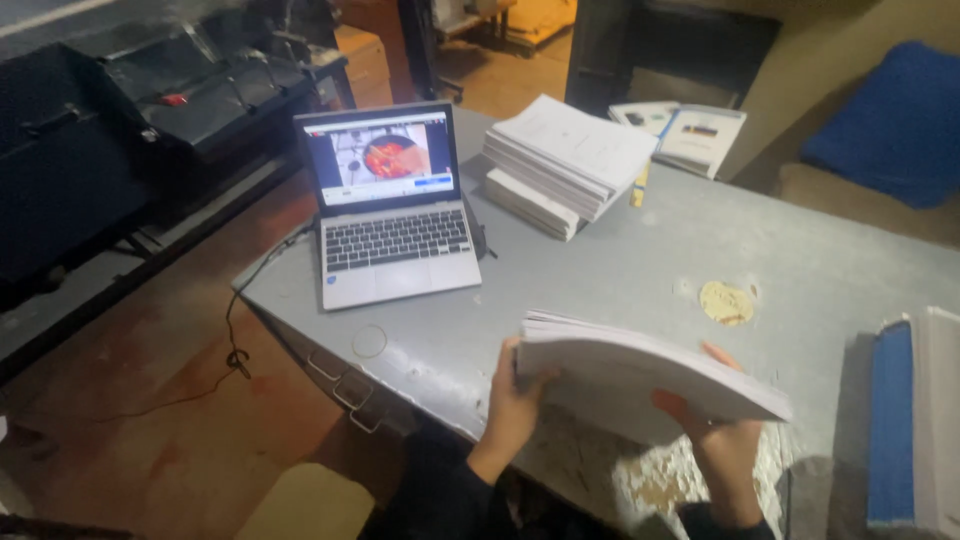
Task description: Sorting and marking printed documents while reviewing them against a laptop screen
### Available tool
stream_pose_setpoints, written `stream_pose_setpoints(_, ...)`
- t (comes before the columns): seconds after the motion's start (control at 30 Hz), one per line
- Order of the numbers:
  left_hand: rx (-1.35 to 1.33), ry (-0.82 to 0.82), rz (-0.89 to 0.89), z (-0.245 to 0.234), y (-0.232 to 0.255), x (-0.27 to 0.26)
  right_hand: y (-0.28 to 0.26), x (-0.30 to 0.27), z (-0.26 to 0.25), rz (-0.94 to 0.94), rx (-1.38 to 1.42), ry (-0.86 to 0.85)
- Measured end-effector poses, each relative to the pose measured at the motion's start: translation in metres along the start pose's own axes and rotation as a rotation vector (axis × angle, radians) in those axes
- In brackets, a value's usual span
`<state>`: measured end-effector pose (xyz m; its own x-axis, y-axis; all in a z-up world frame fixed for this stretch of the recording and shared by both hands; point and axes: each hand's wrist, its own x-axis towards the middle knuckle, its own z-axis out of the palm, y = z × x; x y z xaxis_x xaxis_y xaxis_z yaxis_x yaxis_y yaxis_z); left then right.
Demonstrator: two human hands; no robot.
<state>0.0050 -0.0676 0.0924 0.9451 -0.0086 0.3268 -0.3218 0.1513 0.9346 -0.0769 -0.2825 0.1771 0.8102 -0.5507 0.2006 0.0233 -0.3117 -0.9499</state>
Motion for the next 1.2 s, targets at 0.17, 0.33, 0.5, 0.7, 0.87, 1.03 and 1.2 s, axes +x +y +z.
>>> stream_pose_setpoints(0.17,0.004,-0.136,-0.069,-0.008,0.034,0.011,-0.017,-0.001,0.000,-0.076,-0.055,-0.004)
stream_pose_setpoints(0.33,-0.046,-0.272,0.302,-0.017,0.079,0.033,-0.044,-0.003,0.013,-0.117,0.154,0.009)
stream_pose_setpoints(0.5,-0.016,-0.273,0.265,-0.001,0.086,0.029,-0.025,-0.009,0.022,-0.084,0.163,0.075)
stream_pose_setpoints(0.7,-0.031,-0.193,0.195,-0.003,0.022,0.029,-0.006,-0.001,0.013,-0.162,0.129,0.005)
stream_pose_setpoints(0.87,-0.052,-0.178,0.107,-0.007,0.008,0.030,0.052,0.012,0.006,-0.078,0.173,-0.044)
stream_pose_setpoints(1.03,0.046,-0.148,0.100,-0.008,-0.014,0.019,0.153,0.007,0.027,-0.051,-0.045,0.112)
stream_pose_setpoints(1.2,-0.108,-0.027,0.174,0.003,0.001,0.012,0.119,-0.007,0.031,-0.201,0.028,0.217)
